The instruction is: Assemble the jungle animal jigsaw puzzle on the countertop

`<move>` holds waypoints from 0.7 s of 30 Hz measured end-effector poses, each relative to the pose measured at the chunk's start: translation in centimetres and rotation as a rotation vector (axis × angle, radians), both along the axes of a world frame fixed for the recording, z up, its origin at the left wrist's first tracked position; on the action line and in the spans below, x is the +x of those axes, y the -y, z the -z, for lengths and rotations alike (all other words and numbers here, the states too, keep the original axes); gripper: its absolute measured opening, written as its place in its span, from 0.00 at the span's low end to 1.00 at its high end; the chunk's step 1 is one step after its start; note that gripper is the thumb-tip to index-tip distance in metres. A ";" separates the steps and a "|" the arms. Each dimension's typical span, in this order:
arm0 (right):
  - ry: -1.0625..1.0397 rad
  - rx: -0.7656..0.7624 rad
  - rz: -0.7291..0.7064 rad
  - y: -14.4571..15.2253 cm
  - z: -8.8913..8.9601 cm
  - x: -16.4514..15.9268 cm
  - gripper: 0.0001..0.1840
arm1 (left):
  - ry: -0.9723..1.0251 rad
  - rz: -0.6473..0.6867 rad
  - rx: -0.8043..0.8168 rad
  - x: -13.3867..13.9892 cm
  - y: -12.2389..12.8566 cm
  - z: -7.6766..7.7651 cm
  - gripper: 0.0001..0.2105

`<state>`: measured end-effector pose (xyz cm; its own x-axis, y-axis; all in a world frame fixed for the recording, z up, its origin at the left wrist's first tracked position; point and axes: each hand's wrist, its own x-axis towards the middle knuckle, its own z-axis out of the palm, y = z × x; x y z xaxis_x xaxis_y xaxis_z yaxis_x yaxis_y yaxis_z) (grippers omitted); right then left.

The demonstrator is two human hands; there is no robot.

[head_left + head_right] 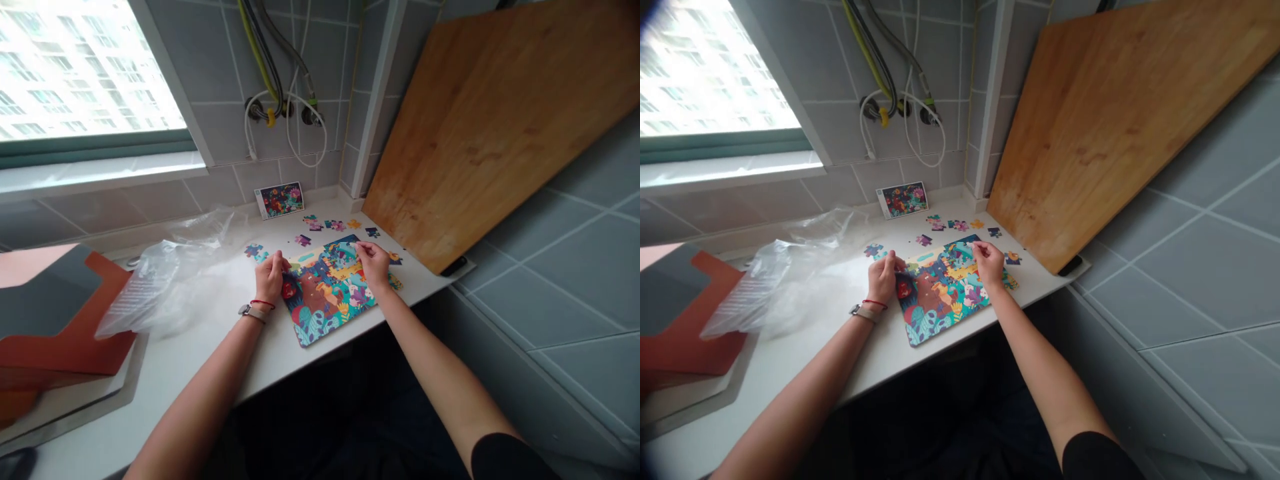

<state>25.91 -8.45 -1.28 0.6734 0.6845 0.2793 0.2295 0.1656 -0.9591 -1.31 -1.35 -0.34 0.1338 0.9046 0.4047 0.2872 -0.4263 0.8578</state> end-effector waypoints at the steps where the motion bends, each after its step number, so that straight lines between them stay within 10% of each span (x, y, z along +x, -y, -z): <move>1: 0.013 -0.011 -0.002 0.0 0.0 0.0 0.26 | 0.003 -0.001 0.002 -0.1 0.0 -0.1 0.29; 21: 0.045 -0.076 -0.037 0.2 -0.2 0.0 0.26 | 0.013 -0.082 -0.150 -3.0 -1.6 -0.6 0.19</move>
<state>25.87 -8.69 -1.10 0.6355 0.7287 0.2553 0.2679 0.1021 -0.9580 -4.32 0.27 0.27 0.0523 0.9626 0.2657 0.3042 -0.2687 0.9139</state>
